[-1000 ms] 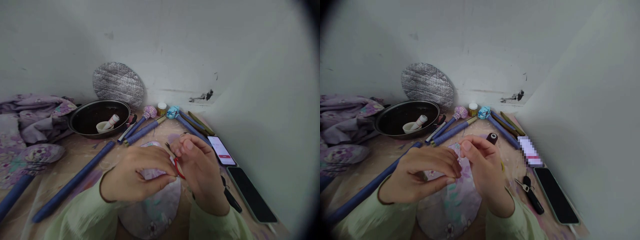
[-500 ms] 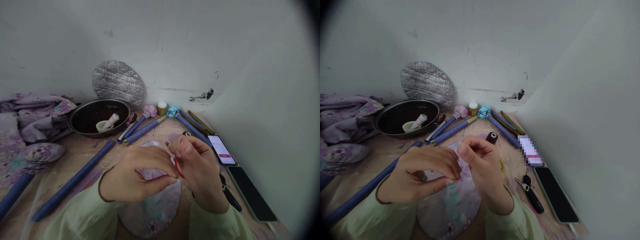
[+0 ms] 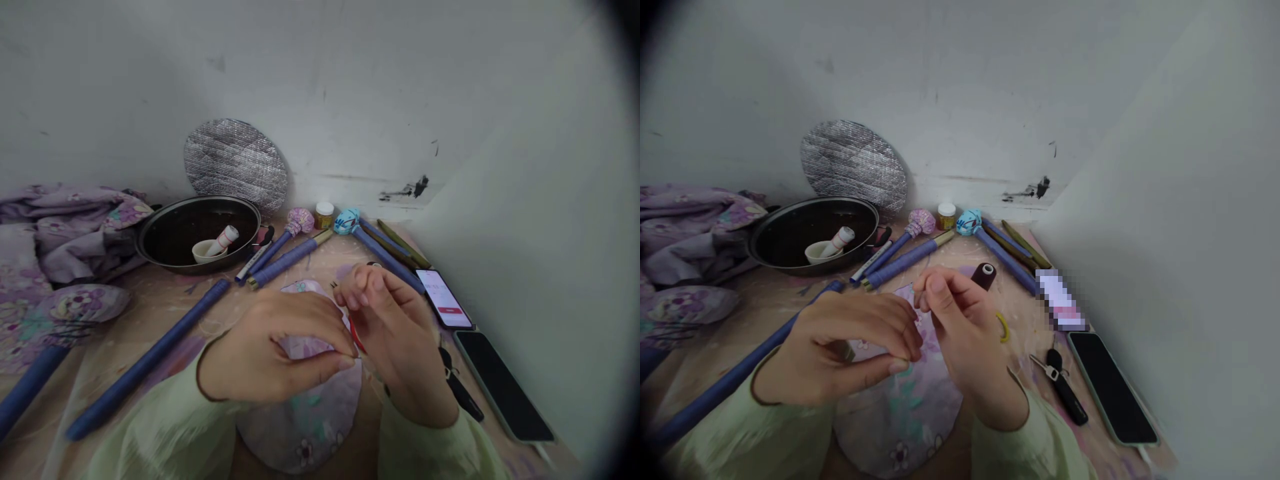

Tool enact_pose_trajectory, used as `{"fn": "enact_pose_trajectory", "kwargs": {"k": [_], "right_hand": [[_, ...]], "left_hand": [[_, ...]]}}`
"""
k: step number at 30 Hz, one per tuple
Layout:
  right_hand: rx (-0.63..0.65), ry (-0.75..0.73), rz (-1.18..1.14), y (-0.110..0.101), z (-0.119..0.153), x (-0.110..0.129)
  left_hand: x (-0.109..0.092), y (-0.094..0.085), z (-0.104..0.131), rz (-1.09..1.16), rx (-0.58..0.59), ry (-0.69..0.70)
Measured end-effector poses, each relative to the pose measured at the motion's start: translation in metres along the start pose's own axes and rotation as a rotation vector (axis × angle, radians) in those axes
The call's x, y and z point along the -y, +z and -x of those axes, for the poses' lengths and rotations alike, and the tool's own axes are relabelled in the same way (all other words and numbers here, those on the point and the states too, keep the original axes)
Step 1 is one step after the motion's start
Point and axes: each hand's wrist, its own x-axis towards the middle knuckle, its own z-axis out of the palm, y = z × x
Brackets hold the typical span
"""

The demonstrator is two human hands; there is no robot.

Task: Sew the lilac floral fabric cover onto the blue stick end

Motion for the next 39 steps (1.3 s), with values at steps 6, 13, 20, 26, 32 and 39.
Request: {"fn": "enact_pose_trajectory", "kwargs": {"k": [6,13,20,26,32,39], "right_hand": [[-0.026,-0.009,-0.015,-0.001,-0.001,-0.002],[0.02,-0.035,-0.051,-0.001,-0.003,-0.002],[0.002,-0.161,-0.031,-0.005,-0.01,0.003],[0.044,-0.142,0.085,-0.008,-0.003,0.004],[0.117,-0.113,0.173,-0.008,0.006,0.0],[0.132,0.025,-0.005,-0.001,0.005,0.001]], "left_hand": [[-0.001,-0.001,-0.003,-0.007,0.004,-0.009],[-0.002,-0.004,-0.001,-0.057,0.062,-0.095],[-0.007,-0.015,0.001,-0.084,-0.089,-0.209],[-0.009,-0.015,0.002,0.085,-0.119,-0.287],[-0.008,-0.016,0.001,0.172,-0.144,-0.306],[-0.006,-0.01,0.001,0.193,-0.317,-0.236]]}}
